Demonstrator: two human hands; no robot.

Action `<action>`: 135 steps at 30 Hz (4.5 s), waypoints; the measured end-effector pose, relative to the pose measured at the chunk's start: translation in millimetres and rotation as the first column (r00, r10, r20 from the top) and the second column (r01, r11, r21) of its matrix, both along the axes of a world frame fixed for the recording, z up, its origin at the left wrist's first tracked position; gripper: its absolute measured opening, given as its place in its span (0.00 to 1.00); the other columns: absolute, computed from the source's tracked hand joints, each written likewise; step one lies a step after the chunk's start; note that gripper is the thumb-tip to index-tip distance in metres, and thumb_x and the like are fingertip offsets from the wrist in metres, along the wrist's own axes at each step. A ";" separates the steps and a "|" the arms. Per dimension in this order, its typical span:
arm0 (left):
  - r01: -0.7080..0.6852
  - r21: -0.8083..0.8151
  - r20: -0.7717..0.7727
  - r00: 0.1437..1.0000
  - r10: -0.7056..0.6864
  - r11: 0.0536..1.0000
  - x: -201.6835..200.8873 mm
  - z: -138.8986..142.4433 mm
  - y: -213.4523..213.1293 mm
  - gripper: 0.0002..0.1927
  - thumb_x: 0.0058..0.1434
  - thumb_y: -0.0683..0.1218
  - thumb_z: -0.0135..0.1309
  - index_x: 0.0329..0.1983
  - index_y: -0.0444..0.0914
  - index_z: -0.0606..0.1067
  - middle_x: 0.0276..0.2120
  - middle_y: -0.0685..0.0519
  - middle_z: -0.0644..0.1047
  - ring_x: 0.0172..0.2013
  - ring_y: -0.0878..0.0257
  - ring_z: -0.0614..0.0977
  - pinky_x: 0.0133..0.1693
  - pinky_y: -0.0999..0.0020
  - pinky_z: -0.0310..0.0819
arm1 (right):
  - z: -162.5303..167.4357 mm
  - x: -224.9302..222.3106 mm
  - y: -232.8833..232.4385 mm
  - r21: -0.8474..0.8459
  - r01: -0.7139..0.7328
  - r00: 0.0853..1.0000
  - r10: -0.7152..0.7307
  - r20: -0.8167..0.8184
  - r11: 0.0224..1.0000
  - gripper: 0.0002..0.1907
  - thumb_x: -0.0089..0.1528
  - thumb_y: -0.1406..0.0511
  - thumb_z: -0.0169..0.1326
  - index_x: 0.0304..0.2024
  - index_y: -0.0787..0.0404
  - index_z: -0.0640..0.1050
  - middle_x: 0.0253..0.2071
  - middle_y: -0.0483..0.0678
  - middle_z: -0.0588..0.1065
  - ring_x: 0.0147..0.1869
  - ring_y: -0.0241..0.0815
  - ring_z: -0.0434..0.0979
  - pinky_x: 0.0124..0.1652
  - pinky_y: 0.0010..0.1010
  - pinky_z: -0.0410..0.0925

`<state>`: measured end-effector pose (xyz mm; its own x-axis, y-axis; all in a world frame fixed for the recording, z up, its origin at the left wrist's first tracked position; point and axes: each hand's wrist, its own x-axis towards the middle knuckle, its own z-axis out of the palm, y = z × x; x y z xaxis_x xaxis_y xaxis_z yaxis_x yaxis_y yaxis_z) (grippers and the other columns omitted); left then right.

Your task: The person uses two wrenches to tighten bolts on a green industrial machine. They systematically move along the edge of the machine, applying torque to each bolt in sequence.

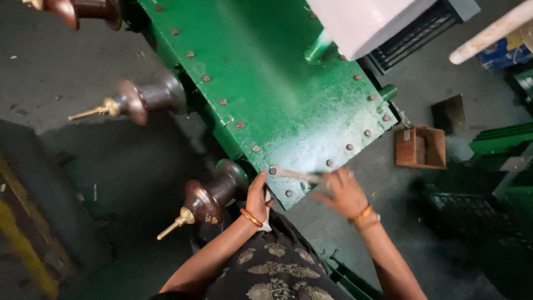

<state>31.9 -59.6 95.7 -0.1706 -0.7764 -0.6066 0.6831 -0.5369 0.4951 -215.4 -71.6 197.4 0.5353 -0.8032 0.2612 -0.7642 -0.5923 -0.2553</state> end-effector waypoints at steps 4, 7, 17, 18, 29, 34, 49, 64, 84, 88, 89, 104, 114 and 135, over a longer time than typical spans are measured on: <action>0.049 0.023 -0.088 0.995 -0.047 0.999 10.4 10.8 -4.8 0.23 0.63 0.69 0.43 0.46 0.50 0.74 0.32 0.66 0.75 0.25 0.74 0.70 0.20 0.75 0.49 | -15.3 23.5 59.0 -0.172 -0.367 0.929 0.352 -0.113 0.914 0.14 0.59 0.58 0.58 0.46 0.53 0.78 0.39 0.45 0.72 0.41 0.41 0.73 0.36 0.32 0.71; 0.099 0.095 -0.059 0.994 -0.094 0.991 17.7 2.6 -5.5 0.27 0.64 0.71 0.42 0.49 0.48 0.72 0.35 0.64 0.73 0.27 0.72 0.69 0.22 0.73 0.51 | -21.0 61.6 65.7 -0.298 -0.576 0.817 0.552 -0.167 0.761 0.08 0.63 0.60 0.56 0.46 0.48 0.77 0.40 0.39 0.71 0.44 0.36 0.73 0.36 0.25 0.70; 0.065 -0.015 -0.237 0.969 -0.067 0.998 13.9 -85.6 4.3 0.41 0.67 0.79 0.39 0.60 0.40 0.66 0.42 0.58 0.68 0.36 0.64 0.68 0.29 0.65 0.58 | -5.6 272.8 -91.0 -0.067 -0.823 0.568 0.808 -0.156 0.565 0.04 0.62 0.62 0.53 0.34 0.54 0.74 0.39 0.47 0.74 0.44 0.47 0.76 0.40 0.39 0.71; 0.052 -0.027 -0.251 0.966 -0.057 0.998 15.3 -83.8 4.5 0.42 0.67 0.79 0.39 0.61 0.40 0.66 0.43 0.58 0.67 0.36 0.63 0.68 0.30 0.65 0.58 | -3.9 277.6 -115.1 -0.012 -0.768 0.637 0.760 -0.128 0.641 0.06 0.61 0.62 0.53 0.30 0.55 0.75 0.36 0.47 0.74 0.44 0.50 0.77 0.42 0.40 0.72; 0.205 0.002 -0.084 0.975 -0.205 0.979 16.7 -30.3 -7.6 0.37 0.59 0.78 0.38 0.57 0.49 0.69 0.48 0.64 0.74 0.34 0.68 0.68 0.26 0.70 0.52 | -2.8 37.9 -132.0 -0.093 0.143 0.989 -0.138 0.058 0.985 0.14 0.64 0.59 0.61 0.37 0.64 0.75 0.36 0.58 0.72 0.41 0.61 0.74 0.41 0.50 0.69; 0.111 -0.035 -0.124 0.986 -0.114 0.993 9.9 -32.5 -3.9 0.31 0.70 0.75 0.39 0.57 0.49 0.69 0.40 0.60 0.70 0.28 0.68 0.66 0.23 0.72 0.50 | -2.8 -14.8 -16.5 0.010 0.187 0.980 -0.187 0.065 0.982 0.31 0.54 0.53 0.65 0.51 0.66 0.72 0.41 0.60 0.71 0.40 0.64 0.76 0.38 0.49 0.70; 0.140 -0.050 -0.199 0.969 -0.147 0.989 16.2 -87.5 -5.6 0.29 0.64 0.74 0.38 0.53 0.51 0.70 0.43 0.64 0.74 0.35 0.70 0.72 0.24 0.71 0.55 | -21.8 184.2 6.0 -0.306 -0.769 0.617 0.777 -0.123 0.562 0.15 0.57 0.58 0.52 0.45 0.55 0.75 0.48 0.44 0.72 0.54 0.41 0.73 0.48 0.35 0.71; 0.148 -0.080 -0.140 0.978 -0.158 0.986 23.5 -21.4 -12.2 0.45 0.60 0.82 0.26 0.55 0.44 0.72 0.39 0.64 0.71 0.28 0.70 0.64 0.22 0.73 0.49 | -19.3 261.4 -184.6 0.087 -0.634 0.738 0.635 -0.228 0.768 0.12 0.59 0.56 0.57 0.26 0.55 0.78 0.28 0.49 0.74 0.31 0.55 0.78 0.31 0.46 0.71; 0.221 -0.058 0.160 0.965 -0.210 0.974 15.2 1.6 -19.4 0.22 0.56 0.58 0.64 0.50 0.46 0.75 0.33 0.66 0.75 0.23 0.77 0.67 0.17 0.75 0.44 | -15.8 17.9 -139.7 0.105 0.614 0.743 -0.618 0.257 0.782 0.27 0.60 0.56 0.66 0.17 0.67 0.71 0.15 0.55 0.68 0.18 0.53 0.66 0.24 0.43 0.59; 0.190 0.005 0.296 0.937 -0.183 0.982 8.8 8.2 -21.5 0.22 0.54 0.56 0.68 0.47 0.43 0.76 0.30 0.64 0.74 0.19 0.75 0.61 0.17 0.75 0.42 | -53.7 10.3 -136.6 0.115 0.641 0.712 -0.644 0.281 0.759 0.23 0.59 0.54 0.66 0.20 0.64 0.77 0.18 0.55 0.71 0.20 0.53 0.69 0.24 0.42 0.61; 0.183 0.018 0.302 0.936 -0.180 0.983 8.0 7.7 -22.4 0.22 0.53 0.56 0.69 0.46 0.42 0.77 0.29 0.62 0.74 0.18 0.74 0.61 0.16 0.75 0.42 | -55.4 9.2 -133.9 0.121 0.645 0.707 -0.650 0.281 0.754 0.23 0.59 0.54 0.66 0.20 0.64 0.77 0.18 0.55 0.71 0.20 0.54 0.70 0.24 0.43 0.62; -0.001 -0.027 0.422 0.907 0.012 1.000 -11.0 -28.3 -34.6 0.23 0.56 0.56 0.68 0.47 0.36 0.82 0.38 0.54 0.81 0.35 0.65 0.74 0.32 0.69 0.65 | -40.4 22.4 -103.1 -0.067 0.432 0.900 -0.426 0.087 0.899 0.22 0.64 0.54 0.61 0.20 0.60 0.76 0.23 0.52 0.74 0.25 0.58 0.74 0.27 0.49 0.64; -0.054 -0.084 0.447 0.890 0.086 0.995 -15.9 -49.0 -48.2 0.24 0.55 0.55 0.67 0.49 0.36 0.81 0.42 0.54 0.82 0.40 0.65 0.80 0.42 0.67 0.74 | -40.1 25.6 -90.5 -0.234 0.084 0.995 -0.095 -0.036 0.969 0.21 0.63 0.57 0.60 0.17 0.58 0.76 0.22 0.47 0.74 0.36 0.50 0.76 0.37 0.43 0.65; 0.138 0.072 -0.007 0.990 -0.138 0.988 4.1 -32.9 -24.7 0.24 0.62 0.70 0.53 0.42 0.47 0.76 0.26 0.59 0.75 0.20 0.69 0.71 0.18 0.74 0.52 | -16.2 46.1 28.5 -0.122 0.596 0.736 -0.601 -0.311 0.793 0.30 0.61 0.40 0.56 0.17 0.54 0.76 0.15 0.49 0.72 0.18 0.51 0.73 0.19 0.42 0.63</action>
